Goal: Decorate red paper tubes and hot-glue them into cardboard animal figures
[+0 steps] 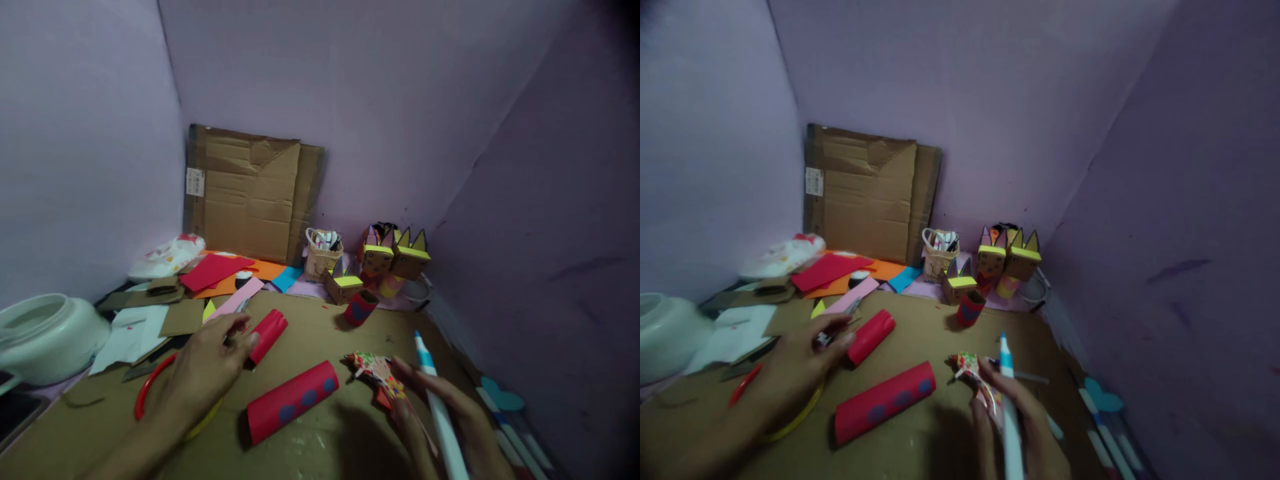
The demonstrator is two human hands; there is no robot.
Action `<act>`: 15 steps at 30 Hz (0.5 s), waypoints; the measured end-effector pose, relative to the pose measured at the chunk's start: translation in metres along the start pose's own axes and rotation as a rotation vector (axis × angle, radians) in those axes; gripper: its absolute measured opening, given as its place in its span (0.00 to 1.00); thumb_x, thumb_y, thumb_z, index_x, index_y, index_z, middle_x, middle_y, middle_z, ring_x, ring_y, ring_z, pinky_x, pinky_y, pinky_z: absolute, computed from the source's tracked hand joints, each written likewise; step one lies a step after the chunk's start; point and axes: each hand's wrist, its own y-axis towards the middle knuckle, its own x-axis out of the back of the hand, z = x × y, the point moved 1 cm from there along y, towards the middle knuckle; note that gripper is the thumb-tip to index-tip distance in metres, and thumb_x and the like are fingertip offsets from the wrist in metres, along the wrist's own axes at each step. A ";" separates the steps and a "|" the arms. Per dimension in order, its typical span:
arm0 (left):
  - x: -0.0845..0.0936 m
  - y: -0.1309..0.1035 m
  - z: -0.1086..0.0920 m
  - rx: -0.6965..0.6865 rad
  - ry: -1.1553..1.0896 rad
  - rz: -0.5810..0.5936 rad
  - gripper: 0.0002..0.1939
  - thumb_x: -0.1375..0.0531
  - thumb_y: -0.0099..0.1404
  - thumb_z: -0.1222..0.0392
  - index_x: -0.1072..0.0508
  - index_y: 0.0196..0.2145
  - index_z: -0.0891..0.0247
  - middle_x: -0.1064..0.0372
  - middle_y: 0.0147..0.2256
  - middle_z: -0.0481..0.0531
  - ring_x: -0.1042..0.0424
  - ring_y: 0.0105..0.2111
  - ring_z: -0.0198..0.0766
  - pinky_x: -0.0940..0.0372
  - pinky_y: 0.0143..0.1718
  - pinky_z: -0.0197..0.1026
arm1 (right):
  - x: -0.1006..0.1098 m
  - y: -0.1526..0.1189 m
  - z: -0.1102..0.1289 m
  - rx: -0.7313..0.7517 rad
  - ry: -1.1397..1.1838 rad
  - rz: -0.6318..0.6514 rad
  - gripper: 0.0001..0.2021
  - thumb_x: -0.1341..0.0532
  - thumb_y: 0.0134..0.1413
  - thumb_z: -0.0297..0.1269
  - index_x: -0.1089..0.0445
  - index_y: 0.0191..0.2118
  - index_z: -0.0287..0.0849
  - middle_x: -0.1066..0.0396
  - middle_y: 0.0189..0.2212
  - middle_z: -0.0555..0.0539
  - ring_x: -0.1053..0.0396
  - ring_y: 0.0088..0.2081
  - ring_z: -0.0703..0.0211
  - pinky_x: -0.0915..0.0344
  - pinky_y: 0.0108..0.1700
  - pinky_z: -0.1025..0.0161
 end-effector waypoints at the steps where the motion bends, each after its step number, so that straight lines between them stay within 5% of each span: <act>1: 0.001 0.009 -0.003 0.042 0.017 0.059 0.24 0.46 0.58 0.48 0.29 0.48 0.61 0.27 0.46 0.56 0.27 0.42 0.48 0.34 0.40 0.45 | 0.004 0.005 -0.001 0.004 -0.016 -0.004 0.19 0.36 0.49 0.42 0.33 0.48 0.47 0.26 0.46 0.42 0.25 0.43 0.46 0.26 0.39 0.57; 3: -0.002 0.024 -0.009 0.026 0.047 0.173 0.27 0.43 0.54 0.47 0.29 0.49 0.65 0.26 0.42 0.59 0.27 0.42 0.51 0.35 0.40 0.46 | 0.009 0.019 -0.005 0.007 -0.057 -0.002 0.22 0.38 0.49 0.43 0.37 0.51 0.49 0.29 0.49 0.41 0.28 0.47 0.45 0.29 0.45 0.53; 8: -0.017 0.041 -0.023 -0.056 0.237 0.249 0.28 0.41 0.49 0.50 0.28 0.48 0.63 0.26 0.44 0.66 0.29 0.45 0.62 0.37 0.38 0.52 | 0.004 0.075 -0.014 0.082 -0.110 0.041 0.27 0.38 0.47 0.41 0.42 0.53 0.45 0.33 0.53 0.38 0.33 0.53 0.45 0.38 0.53 0.47; 12: -0.024 0.041 -0.022 -0.033 0.201 0.260 0.28 0.41 0.48 0.52 0.29 0.47 0.62 0.28 0.46 0.66 0.30 0.46 0.62 0.37 0.39 0.52 | -0.027 0.103 -0.013 -0.007 -0.265 0.136 0.30 0.36 0.43 0.42 0.42 0.53 0.41 0.31 0.50 0.36 0.30 0.47 0.41 0.35 0.47 0.48; 15: -0.024 0.039 -0.017 -0.090 -0.047 0.223 0.27 0.41 0.49 0.54 0.30 0.48 0.62 0.28 0.47 0.61 0.30 0.47 0.56 0.38 0.44 0.50 | -0.054 0.107 -0.011 -0.040 -0.395 0.192 0.33 0.35 0.43 0.45 0.43 0.55 0.41 0.29 0.47 0.35 0.28 0.45 0.38 0.34 0.43 0.48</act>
